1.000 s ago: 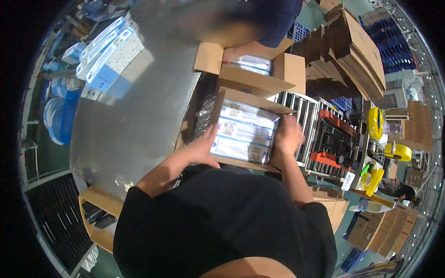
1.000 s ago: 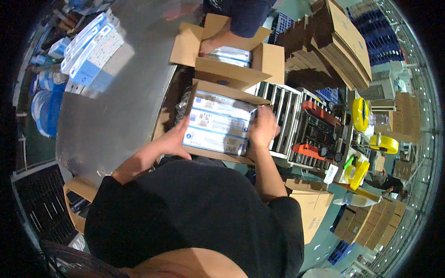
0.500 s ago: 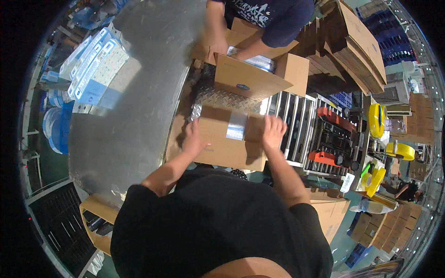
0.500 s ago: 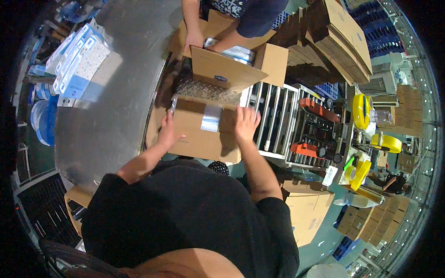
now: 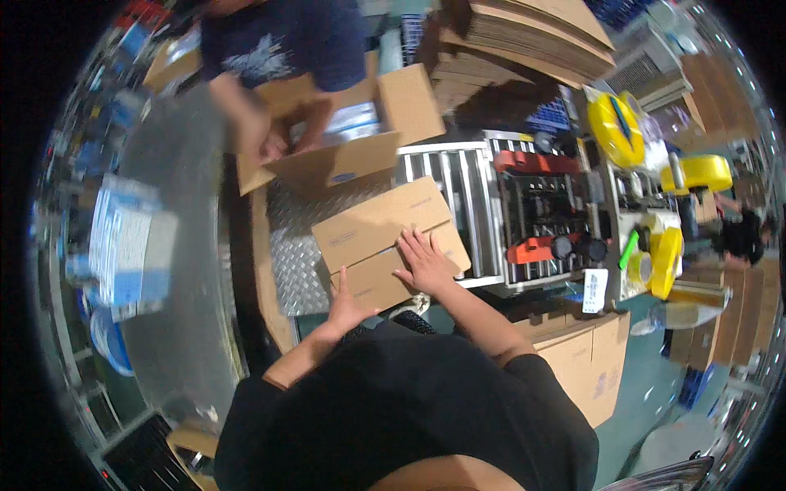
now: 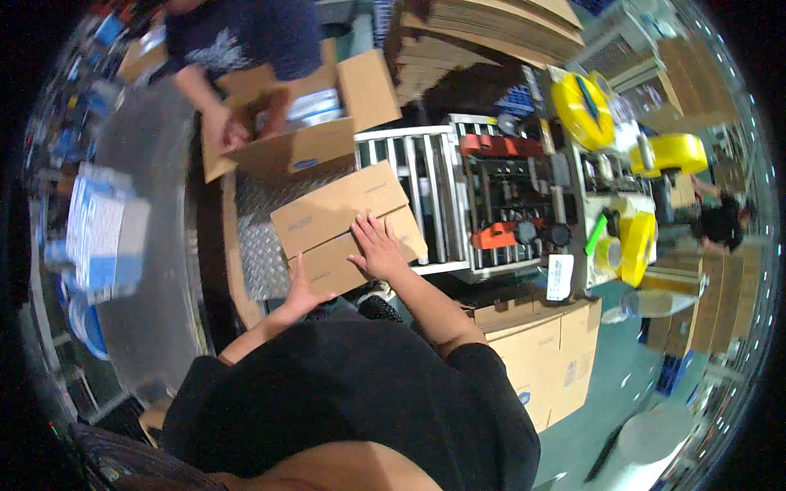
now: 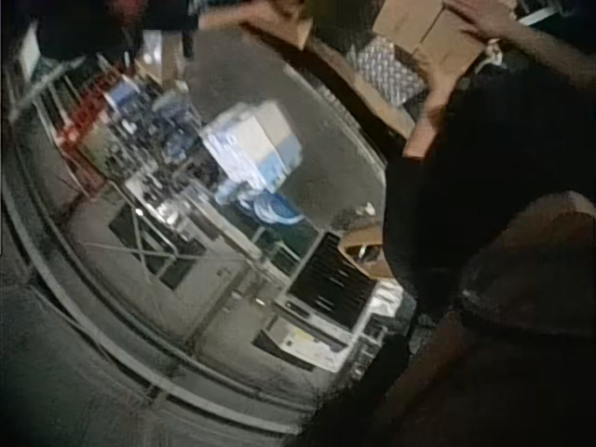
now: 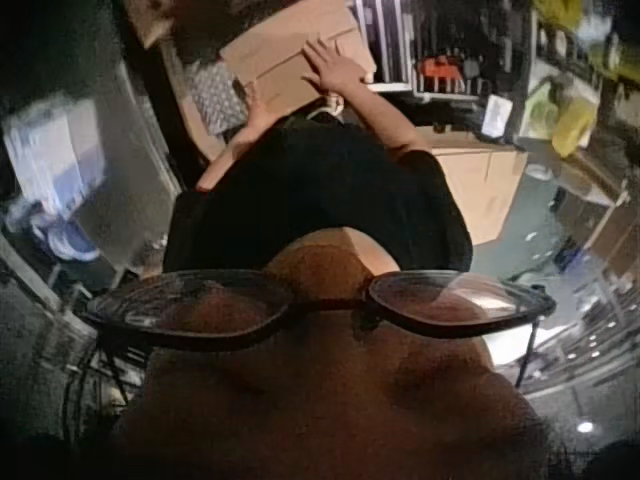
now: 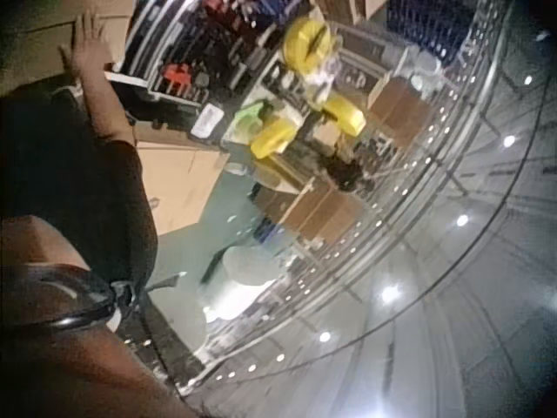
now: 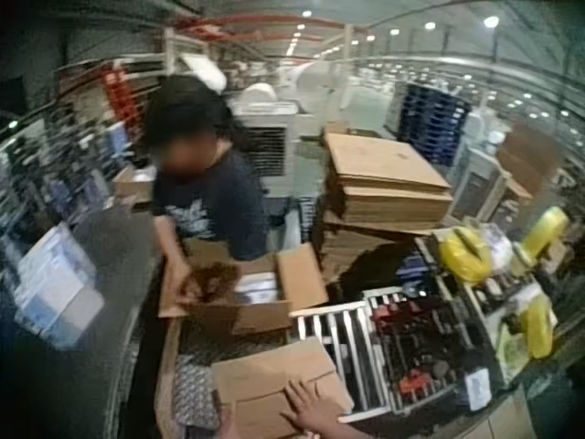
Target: The person places several product boxes into a cardboard box, adds packing material, and moves the finished box onto a conveyor belt.
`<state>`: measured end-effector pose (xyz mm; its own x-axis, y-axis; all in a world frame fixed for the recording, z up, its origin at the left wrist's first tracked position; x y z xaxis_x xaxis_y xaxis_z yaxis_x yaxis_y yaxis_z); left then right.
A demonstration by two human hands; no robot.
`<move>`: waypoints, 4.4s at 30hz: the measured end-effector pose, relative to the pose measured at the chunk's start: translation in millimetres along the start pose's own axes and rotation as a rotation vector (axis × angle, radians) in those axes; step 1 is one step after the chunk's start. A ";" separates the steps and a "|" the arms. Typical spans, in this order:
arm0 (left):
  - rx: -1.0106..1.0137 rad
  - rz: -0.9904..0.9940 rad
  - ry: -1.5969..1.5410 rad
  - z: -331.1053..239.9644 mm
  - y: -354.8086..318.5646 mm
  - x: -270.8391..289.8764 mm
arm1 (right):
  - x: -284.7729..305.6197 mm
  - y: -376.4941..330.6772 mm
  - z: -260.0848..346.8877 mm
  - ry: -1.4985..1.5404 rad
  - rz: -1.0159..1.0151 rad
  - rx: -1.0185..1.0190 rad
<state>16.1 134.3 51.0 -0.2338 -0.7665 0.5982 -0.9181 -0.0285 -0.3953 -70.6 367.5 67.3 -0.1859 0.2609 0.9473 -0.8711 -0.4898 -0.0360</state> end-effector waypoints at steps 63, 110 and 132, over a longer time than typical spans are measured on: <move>-0.194 0.212 -1.333 -53.7 10.8 180.6 | 280.7 -304.7 236.9 -0.022 -1.797 -0.128; -0.563 -0.292 0.601 -25.2 -106.5 115.2 | 85.8 -51.1 47.9 0.002 -0.106 0.274; 0.261 -0.099 -1.270 112.1 -48.5 219.0 | -8.9 -122.2 -17.3 1.409 -0.009 -0.494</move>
<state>45.3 -104.1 123.0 0.4278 -0.8179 -0.3848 -0.7911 -0.1329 -0.5971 29.7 439.4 57.8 -0.2038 0.9717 -0.1193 -0.8831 -0.2350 -0.4061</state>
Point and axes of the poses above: each hand's wrist, its own y-axis towards the middle knuckle, its own x-axis out of the back of the hand, z = x × y, the point moved 2 cm from there along y, towards the middle knuckle, and after that the axes turned 3 degrees about -y, right-handed, at the moved point
